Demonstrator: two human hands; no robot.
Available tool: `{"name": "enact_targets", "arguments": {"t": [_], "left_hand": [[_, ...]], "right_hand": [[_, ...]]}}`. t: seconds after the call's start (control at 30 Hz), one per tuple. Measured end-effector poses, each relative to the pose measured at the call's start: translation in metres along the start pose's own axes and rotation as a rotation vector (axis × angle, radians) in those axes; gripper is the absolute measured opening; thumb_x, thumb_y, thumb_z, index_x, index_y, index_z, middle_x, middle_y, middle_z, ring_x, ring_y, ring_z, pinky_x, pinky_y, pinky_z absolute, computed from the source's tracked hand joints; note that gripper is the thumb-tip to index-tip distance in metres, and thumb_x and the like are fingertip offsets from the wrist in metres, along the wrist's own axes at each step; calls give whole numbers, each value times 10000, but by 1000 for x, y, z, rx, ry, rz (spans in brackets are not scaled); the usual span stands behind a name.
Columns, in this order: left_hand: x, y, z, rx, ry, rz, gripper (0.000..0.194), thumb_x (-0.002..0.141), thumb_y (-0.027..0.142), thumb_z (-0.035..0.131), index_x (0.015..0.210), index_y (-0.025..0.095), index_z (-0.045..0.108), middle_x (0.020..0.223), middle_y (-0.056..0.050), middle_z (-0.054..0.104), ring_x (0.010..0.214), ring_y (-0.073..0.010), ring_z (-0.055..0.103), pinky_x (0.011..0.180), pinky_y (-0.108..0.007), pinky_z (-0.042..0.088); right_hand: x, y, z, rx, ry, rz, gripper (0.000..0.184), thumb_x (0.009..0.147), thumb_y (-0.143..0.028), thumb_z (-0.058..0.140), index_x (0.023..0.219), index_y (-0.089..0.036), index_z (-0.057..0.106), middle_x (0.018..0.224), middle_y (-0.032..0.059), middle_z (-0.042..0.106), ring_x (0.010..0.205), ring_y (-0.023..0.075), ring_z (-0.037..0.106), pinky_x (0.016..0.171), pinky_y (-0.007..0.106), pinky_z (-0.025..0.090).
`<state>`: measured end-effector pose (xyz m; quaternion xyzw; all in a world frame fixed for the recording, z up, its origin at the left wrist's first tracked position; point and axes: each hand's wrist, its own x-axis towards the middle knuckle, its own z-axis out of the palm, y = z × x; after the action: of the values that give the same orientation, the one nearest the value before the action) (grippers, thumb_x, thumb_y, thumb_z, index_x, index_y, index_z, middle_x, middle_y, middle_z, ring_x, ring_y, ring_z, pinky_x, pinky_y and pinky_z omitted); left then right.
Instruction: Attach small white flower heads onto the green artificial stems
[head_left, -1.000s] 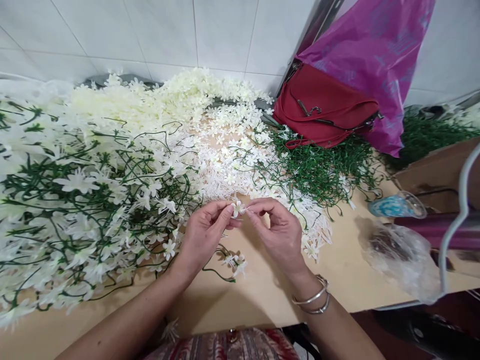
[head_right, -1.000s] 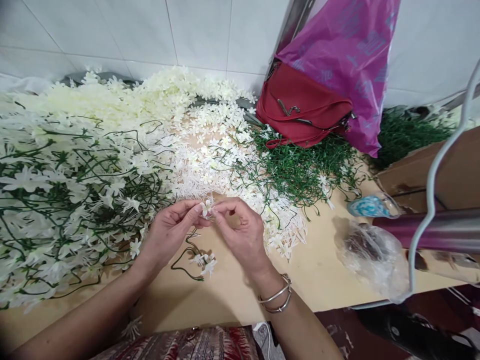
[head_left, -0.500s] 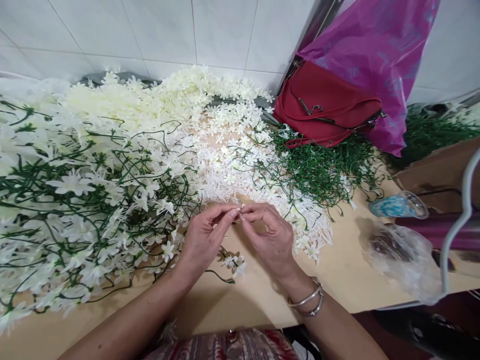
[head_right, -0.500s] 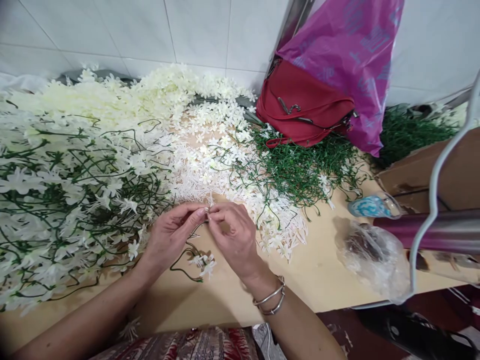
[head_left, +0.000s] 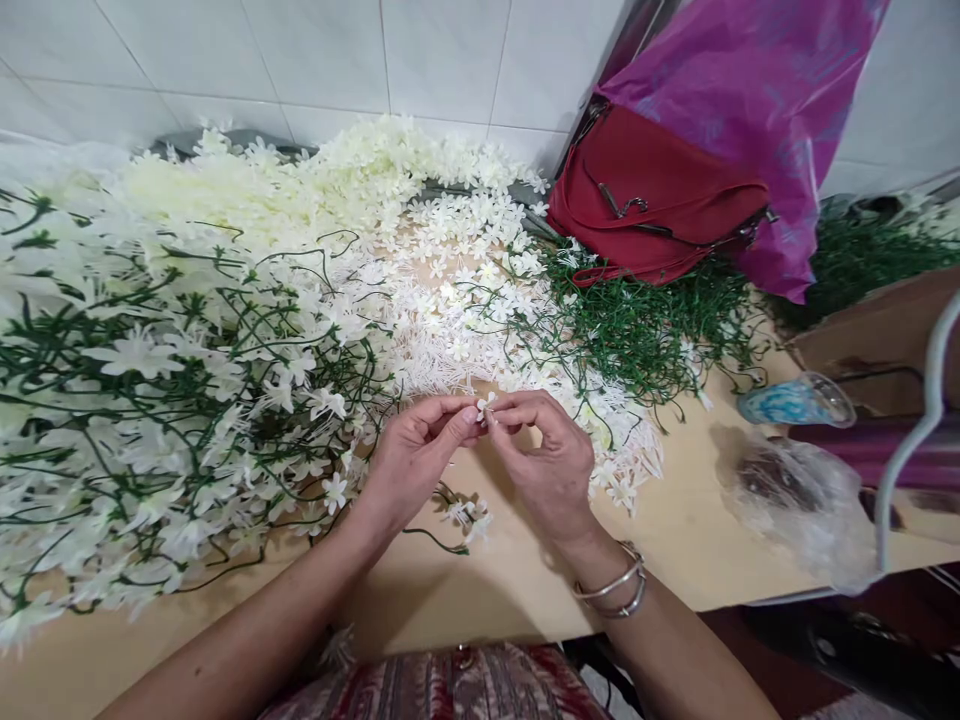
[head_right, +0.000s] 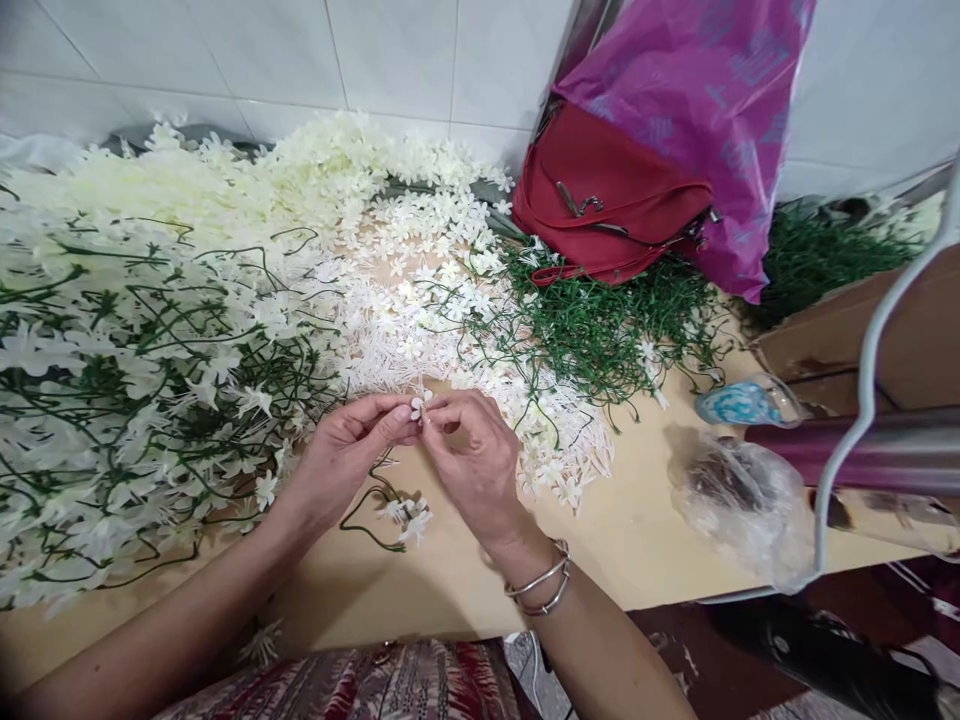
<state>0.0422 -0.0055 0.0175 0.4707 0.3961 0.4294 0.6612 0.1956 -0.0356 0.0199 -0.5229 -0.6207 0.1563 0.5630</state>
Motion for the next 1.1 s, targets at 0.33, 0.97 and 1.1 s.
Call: {"name": "enact_targets", "arguments": {"t": [0.33, 0.97, 1.1], "left_hand": [[-3, 11, -6, 323, -87, 243, 197, 1033, 339, 608, 1135, 215, 722, 1132, -64, 788, 1061, -196, 741, 962, -334, 584], [-7, 21, -14, 1299, -100, 349, 163, 1040, 195, 537, 959, 173, 676, 898, -46, 698, 782, -214, 653, 740, -346, 492], [-2, 17, -18, 833, -13, 341, 93, 998, 253, 625, 1024, 221, 709, 875, 8, 732, 737, -144, 644, 718, -267, 490]], "right_hand": [[10, 10, -11, 264, -123, 318, 83, 900, -209, 744, 967, -256, 746, 1151, 61, 715, 1069, 218, 671, 920, 398, 522], [17, 18, -25, 294, -73, 453, 80, 866, -273, 745, 870, -224, 682, 836, 7, 674, 798, 179, 605, 791, 331, 469], [19, 14, -26, 409, -206, 526, 170, 858, -377, 787, 875, -227, 707, 812, 5, 693, 769, 177, 604, 747, 317, 463]]}}
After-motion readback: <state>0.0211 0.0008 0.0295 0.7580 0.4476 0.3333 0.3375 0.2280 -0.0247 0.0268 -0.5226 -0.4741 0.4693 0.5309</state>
